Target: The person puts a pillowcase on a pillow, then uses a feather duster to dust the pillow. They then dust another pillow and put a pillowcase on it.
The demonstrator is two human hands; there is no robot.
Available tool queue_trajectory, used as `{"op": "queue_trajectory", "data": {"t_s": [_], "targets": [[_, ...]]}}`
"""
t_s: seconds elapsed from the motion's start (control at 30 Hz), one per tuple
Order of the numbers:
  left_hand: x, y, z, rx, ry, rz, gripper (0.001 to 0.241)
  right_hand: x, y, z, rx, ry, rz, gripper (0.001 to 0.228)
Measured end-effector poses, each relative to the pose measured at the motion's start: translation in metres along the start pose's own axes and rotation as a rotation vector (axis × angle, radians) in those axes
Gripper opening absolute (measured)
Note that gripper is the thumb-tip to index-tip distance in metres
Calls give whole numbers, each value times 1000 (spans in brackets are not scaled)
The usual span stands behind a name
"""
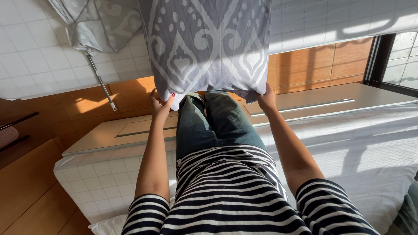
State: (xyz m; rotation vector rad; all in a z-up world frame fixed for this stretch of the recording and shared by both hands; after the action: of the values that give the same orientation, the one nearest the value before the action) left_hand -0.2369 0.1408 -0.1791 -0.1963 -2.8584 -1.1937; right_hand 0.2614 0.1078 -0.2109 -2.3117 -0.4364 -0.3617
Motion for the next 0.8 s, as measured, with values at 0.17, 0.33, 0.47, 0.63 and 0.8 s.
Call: {"op": "queue_trajectory", "data": {"t_s": [0.17, 0.33, 0.47, 0.63, 0.8], "targets": [[12, -54, 13, 32, 198, 227, 59, -14, 36, 11, -70, 96, 28, 37], [-2, -51, -1, 130, 271, 197, 50, -40, 26, -6, -305, 91, 525, 42], [-37, -70, -10, 291, 105, -357, 36, -69, 27, -17, -433, -34, 821, 39], [-69, -65, -12, 256, 22, -705, 38, -77, 15, -18, -342, -38, 1222, 27], [-61, 43, -46, -77, 197, -830, 68, -55, -19, -34, -214, 8, 1348, 40]]}}
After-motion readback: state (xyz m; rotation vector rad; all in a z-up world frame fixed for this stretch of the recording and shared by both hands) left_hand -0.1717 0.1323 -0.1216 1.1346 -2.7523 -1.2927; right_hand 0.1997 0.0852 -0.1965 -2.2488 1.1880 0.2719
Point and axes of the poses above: each hand's wrist, its own z-axis towards the middle knuckle, its own x-axis out of the back of the hand, y = z × x, the point moved 10 cm from there along z, towards the middle knuckle, and after that the axes turned 11 degrees about -y, right-handed, at the moved point
